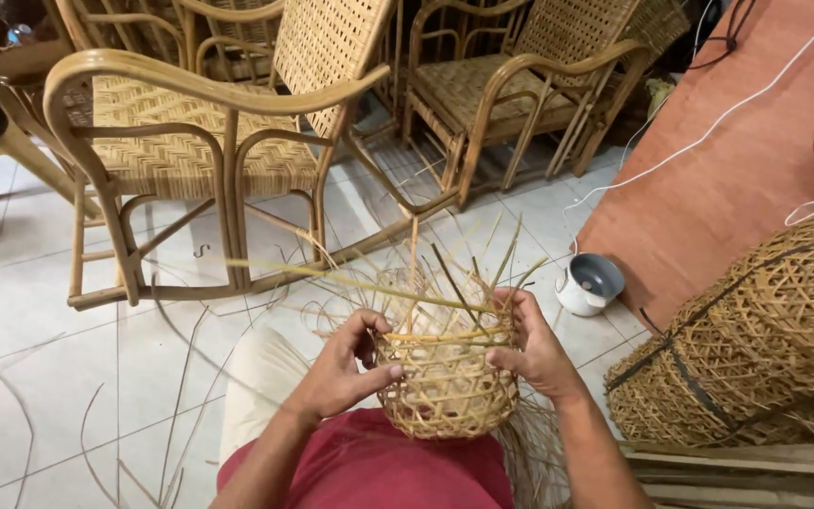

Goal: A person is weaving a small basket using thin strips of bamboo or rattan by hand.

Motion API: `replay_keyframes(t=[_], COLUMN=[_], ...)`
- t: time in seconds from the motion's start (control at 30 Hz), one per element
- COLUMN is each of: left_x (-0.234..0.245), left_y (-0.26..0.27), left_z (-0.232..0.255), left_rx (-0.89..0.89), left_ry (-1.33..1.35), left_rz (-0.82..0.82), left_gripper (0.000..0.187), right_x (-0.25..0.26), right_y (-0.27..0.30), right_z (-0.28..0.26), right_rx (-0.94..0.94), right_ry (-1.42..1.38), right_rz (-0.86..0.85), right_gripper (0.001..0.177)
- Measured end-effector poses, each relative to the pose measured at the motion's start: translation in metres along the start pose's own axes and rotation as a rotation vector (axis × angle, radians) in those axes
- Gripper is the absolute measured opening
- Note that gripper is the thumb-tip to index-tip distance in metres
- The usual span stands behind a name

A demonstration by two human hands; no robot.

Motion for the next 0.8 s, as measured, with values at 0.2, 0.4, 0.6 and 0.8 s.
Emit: replay_keyframes(t=[0.2, 0.4, 0.6, 0.8], left_x=[0.002, 0.021, -0.013, -0.03], left_y=[0.017, 0.059, 0.105, 0.091], left_z=[0.012, -0.04, 0.058, 0.055], left_rx=[0.142, 0.399, 0.293, 0.4], left_ry=[-0.062, 0.219, 0.463, 0.393], left_rz=[-0.105, -0.046, -0.494, -0.487], left_gripper=[0.075, 0.056, 0.069, 0.011], right_x=[-0.01, -0.022, -0.006, 0.037], right_y=[0.0, 0.003, -0.017, -0.036], right_z=[-0.014, -0.02, -0.024, -0.13], right_rx=[0.09, 0.096, 0.159, 0.705], right_ry=[0.162, 0.246, 0.096, 0.126], right_rz=[0.098, 0.068, 0.189, 0.335], right_gripper=[0.092, 0.1, 0.089, 0.065])
Point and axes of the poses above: each hand's wrist, its own y-axis away from the middle knuckle, its own x-axis out of the back of the hand, z = x × y, the point moved 10 cm from there along -y, towards the middle knuckle, and after that the axes turned 10 degrees about z, right-handed, at the moved point
